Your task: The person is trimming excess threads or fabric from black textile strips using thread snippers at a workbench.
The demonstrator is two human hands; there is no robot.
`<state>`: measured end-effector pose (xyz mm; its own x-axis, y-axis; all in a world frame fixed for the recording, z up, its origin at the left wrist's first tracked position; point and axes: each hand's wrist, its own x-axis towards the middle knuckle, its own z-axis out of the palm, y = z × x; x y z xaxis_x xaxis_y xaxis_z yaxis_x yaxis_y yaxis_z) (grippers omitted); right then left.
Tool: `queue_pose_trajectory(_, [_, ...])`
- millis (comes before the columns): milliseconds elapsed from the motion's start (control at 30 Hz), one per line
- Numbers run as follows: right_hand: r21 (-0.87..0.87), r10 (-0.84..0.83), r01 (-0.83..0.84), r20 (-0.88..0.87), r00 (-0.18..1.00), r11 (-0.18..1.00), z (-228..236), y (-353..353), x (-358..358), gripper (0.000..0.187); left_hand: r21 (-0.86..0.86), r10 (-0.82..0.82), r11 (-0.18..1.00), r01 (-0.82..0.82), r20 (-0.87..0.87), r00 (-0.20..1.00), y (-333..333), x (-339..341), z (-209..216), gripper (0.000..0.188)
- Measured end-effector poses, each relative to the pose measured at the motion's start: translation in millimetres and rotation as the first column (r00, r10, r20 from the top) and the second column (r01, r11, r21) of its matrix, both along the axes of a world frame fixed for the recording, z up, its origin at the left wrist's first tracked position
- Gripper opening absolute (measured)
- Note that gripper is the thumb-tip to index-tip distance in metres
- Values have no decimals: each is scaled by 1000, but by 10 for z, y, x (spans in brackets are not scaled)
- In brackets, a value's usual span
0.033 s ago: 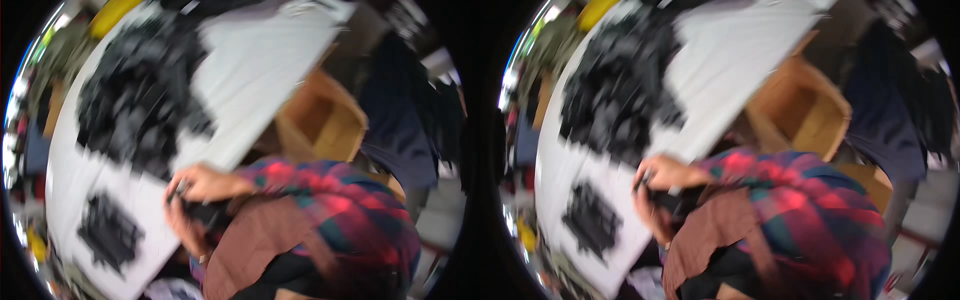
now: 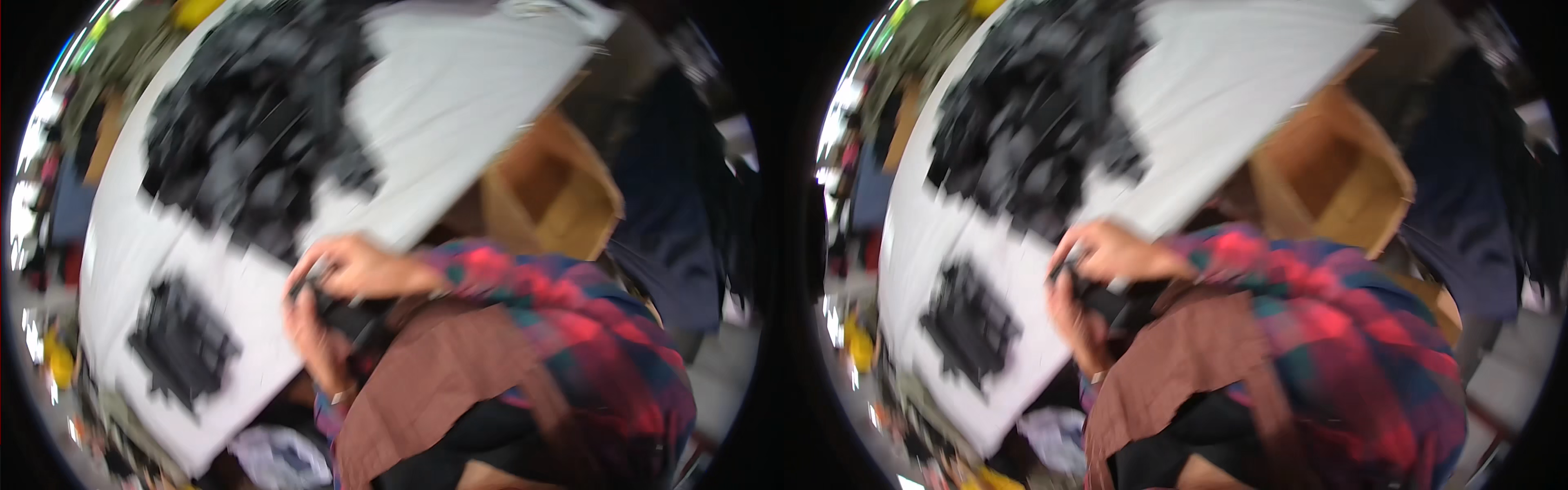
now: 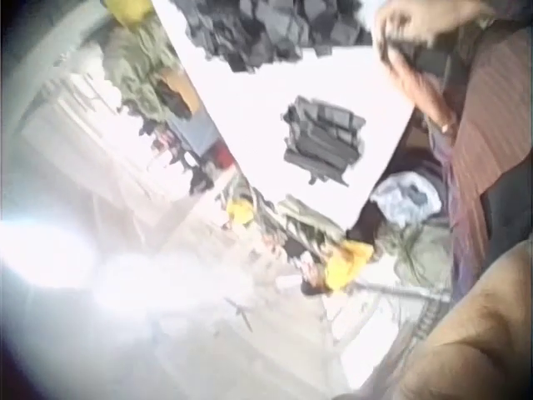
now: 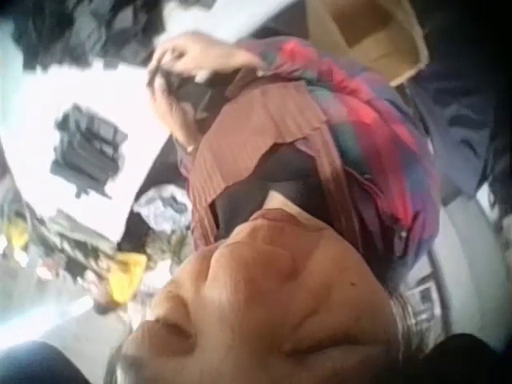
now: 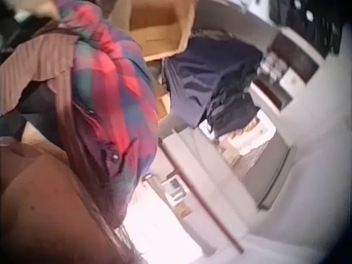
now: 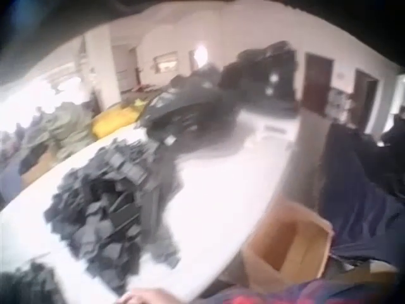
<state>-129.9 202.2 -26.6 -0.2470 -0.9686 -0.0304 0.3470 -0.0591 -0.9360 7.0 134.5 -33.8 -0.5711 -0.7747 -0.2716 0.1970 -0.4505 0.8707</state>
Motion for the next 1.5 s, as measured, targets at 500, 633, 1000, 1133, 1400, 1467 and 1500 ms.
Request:
queue_pose_trajectory(500, [-156,-228,184,-840,492,971,-79,-10,-117,18,229,1,972,47,-206,979,-97,169,-95,30])
queue_pose_trajectory(633, [-185,-243,167,-854,460,968,-106,-54,-115,15,232,2,972,46,-203,979,-104,172,-102,29])
queue_pose_trajectory(1000, [-310,-337,136,-896,291,941,-90,-97,-132,18,240,-49,963,118,-275,960,-102,155,-128,27])
queue_pose_trajectory(1133, [-319,-346,136,-892,292,938,-131,-109,-136,16,257,-23,962,93,-262,965,-86,155,-149,30])
queue_pose_trajectory(1400, [-321,-320,34,-921,222,946,123,-211,-127,15,256,23,966,45,-255,967,-50,162,-180,41])
queue_pose_trajectory(1467, [-329,-325,0,-931,166,944,129,-230,-129,14,237,9,970,53,-252,968,-49,161,-168,38])
queue_pose_trajectory(1500, [-346,-340,3,-921,189,938,115,-239,-126,14,220,-8,973,64,-245,969,-49,161,-166,36])
